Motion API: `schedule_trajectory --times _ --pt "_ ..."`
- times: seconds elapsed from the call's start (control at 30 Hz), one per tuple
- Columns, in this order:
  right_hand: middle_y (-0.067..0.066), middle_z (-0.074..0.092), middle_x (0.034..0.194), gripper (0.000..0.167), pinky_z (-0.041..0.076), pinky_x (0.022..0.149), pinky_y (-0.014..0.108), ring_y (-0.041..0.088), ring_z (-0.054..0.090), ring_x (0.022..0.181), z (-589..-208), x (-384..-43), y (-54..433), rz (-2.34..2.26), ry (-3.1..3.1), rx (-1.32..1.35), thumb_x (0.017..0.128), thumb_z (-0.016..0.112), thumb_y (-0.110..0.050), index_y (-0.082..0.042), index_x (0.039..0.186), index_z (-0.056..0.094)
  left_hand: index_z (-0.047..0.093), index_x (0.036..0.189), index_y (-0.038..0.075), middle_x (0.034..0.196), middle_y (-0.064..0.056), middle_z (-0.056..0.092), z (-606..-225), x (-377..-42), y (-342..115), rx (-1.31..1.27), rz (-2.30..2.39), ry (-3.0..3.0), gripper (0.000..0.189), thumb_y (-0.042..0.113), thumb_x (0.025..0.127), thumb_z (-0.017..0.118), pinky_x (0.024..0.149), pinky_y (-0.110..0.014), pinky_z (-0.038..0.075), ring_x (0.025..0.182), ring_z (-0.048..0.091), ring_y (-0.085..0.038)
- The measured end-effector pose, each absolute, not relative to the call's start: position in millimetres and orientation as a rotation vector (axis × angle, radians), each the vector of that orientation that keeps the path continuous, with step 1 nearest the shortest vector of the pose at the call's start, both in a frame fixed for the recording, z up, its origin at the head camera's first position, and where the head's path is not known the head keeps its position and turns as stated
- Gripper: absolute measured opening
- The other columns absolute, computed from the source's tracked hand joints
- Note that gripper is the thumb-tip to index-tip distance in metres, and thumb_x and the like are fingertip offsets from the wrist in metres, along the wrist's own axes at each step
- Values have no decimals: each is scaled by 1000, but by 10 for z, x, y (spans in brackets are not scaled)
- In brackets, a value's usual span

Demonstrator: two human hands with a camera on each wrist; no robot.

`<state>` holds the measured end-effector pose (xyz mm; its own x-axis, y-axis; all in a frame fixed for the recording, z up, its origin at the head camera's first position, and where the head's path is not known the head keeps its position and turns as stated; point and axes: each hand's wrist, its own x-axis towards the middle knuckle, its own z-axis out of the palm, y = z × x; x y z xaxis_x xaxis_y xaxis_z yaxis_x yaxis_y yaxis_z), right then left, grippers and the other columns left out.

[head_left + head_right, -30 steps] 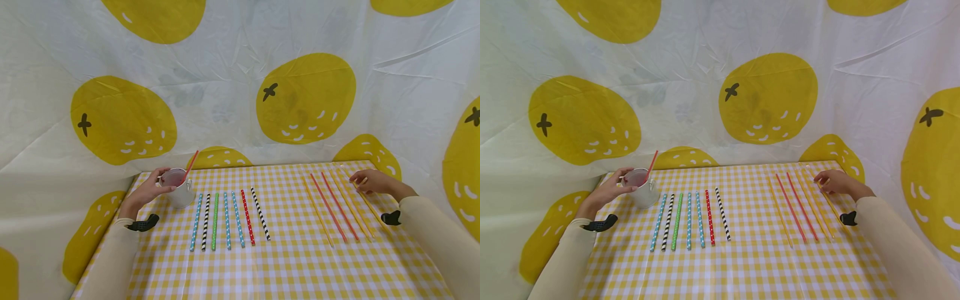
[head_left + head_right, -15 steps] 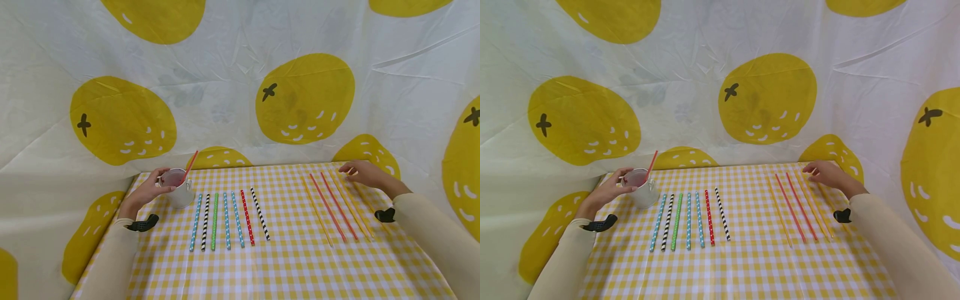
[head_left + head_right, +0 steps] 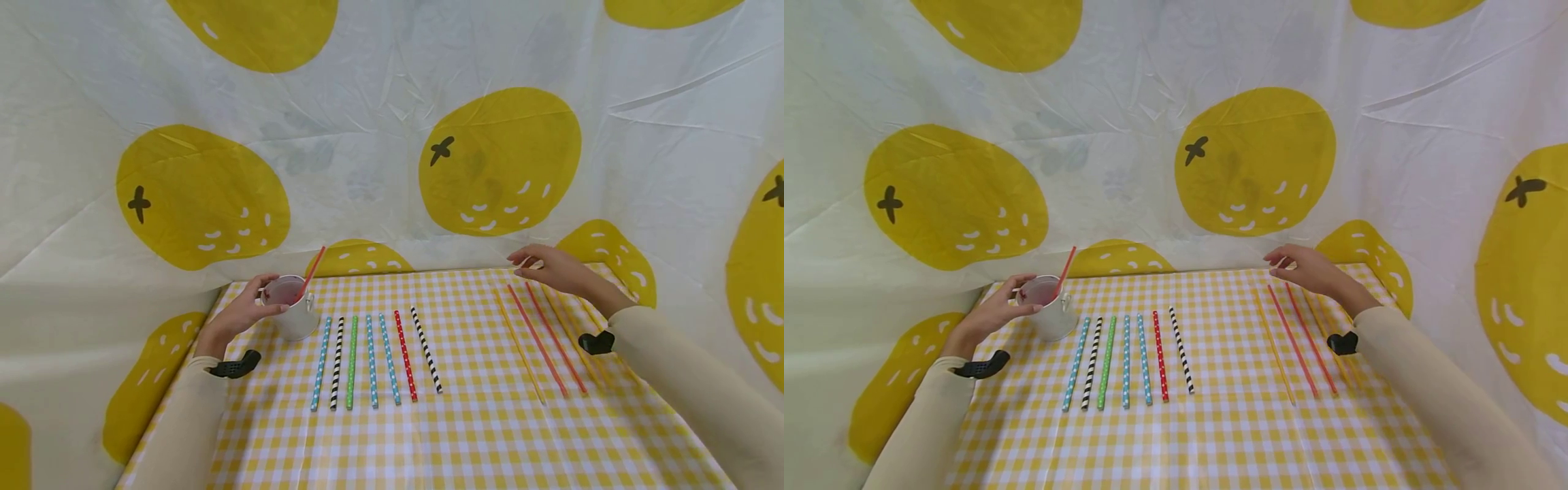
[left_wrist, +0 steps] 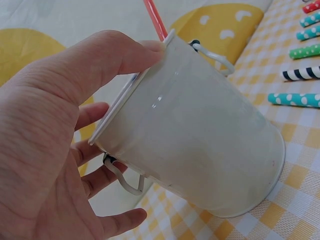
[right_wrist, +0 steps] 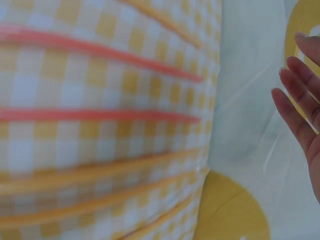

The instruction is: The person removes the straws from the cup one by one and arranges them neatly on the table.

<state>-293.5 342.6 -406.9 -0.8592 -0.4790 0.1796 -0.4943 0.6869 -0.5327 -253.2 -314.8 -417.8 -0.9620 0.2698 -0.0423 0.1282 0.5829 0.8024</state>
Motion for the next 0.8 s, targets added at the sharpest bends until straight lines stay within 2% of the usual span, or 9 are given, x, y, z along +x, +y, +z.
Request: schedule_trajectory --times 0.33,0.57,0.8 --pt "9 66 125 33 54 91 49 27 64 108 -3825 -3003 2769 1007 -2778 1054 99 67 -14 -10 132 64 20 161 14 160 -18 22 -4191 -2545 -3143 339 1309 2664 86 37 96 72 102 -58 37 142 27 -44" --pt "5 66 123 35 55 92 47 21 65 108 -3780 -3101 2399 1002 -2754 1173 99 69 -22 -14 132 64 20 161 12 160 -18 21 -4198 -2548 -3140 353 1313 2664 86 36 96 71 101 -58 38 141 27 -45" --pt "6 64 126 36 52 96 49 23 64 111 -3720 -3136 2028 1096 -2730 1255 100 68 -23 -14 134 63 21 160 12 159 -18 22 -4202 -2548 -3133 344 1318 2664 85 36 96 72 101 -56 38 140 28 -44"
